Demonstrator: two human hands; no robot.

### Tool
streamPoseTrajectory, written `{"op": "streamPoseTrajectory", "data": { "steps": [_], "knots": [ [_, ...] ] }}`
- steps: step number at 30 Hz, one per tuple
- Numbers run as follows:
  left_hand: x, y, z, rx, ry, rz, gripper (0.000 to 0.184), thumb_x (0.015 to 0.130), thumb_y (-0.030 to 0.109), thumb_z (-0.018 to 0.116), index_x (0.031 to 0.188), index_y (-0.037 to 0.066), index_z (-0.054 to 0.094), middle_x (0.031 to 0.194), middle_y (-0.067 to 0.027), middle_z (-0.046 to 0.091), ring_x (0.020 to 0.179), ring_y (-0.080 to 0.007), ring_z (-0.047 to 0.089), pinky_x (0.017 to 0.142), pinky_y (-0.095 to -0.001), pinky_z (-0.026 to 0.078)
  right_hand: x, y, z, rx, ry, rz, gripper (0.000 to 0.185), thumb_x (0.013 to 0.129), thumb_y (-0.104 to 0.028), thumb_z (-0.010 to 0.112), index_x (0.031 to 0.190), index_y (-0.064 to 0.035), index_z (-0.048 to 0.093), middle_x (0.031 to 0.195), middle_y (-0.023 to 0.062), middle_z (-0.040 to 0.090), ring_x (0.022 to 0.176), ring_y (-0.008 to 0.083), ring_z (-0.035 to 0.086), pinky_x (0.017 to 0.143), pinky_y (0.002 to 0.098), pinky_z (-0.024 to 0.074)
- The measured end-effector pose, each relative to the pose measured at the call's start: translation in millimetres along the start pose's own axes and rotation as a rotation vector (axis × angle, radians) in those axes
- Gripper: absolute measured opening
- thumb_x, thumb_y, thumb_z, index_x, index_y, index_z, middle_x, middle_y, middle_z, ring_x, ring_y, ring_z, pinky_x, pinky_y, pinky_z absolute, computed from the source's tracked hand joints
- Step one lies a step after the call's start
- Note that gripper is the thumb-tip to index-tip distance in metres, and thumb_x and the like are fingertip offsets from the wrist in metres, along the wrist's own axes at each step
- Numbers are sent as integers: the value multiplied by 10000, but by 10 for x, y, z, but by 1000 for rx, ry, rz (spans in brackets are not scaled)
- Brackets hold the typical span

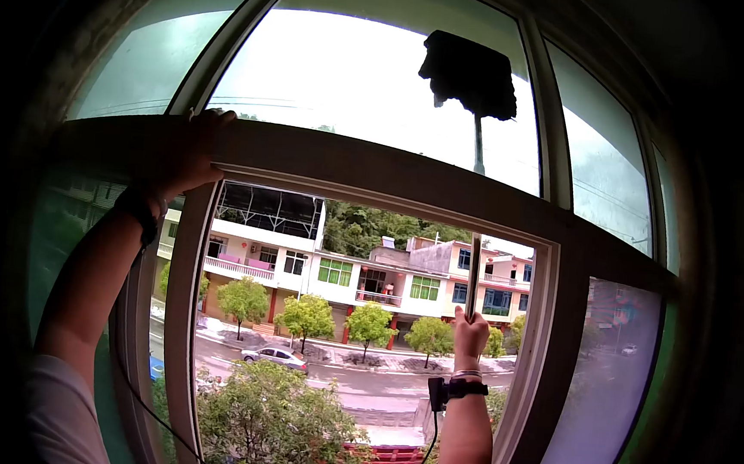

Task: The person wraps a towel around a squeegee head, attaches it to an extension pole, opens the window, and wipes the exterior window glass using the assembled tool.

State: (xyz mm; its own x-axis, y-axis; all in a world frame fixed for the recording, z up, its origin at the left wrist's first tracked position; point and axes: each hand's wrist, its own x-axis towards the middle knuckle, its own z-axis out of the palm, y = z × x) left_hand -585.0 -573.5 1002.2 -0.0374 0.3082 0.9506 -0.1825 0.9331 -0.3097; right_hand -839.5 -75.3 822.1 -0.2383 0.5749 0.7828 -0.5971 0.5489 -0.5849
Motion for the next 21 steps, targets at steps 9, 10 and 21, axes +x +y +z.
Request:
{"op": "streamPoseTrajectory", "data": {
  "steps": [9,10,21],
  "knots": [
    [54,-96,220,-5,190,65,766,597,222,783,1264,84,432,1165,-121,514,1157,-297,465,1008,-572,287,-317,-252,245,-41,-22,-66,333,774,-371,698,684,-55,645,669,158,642,680,367,632,632,424,485],
    [64,-88,207,-15,127,33,774,608,230,787,1276,82,426,1214,-127,492,1194,-307,443,1035,-591,266,-591,-18,127,16,-55,-38,344,771,-354,709,645,-50,608,617,145,613,625,350,611,593,426,459],
    [12,-118,181,-103,158,42,746,643,287,779,1276,72,448,1231,-126,501,1192,-313,462,1036,-590,292,-1719,396,-285,52,-137,80,394,735,-335,747,573,-47,534,483,91,496,462,241,488,493,388,376]
  ]
}}
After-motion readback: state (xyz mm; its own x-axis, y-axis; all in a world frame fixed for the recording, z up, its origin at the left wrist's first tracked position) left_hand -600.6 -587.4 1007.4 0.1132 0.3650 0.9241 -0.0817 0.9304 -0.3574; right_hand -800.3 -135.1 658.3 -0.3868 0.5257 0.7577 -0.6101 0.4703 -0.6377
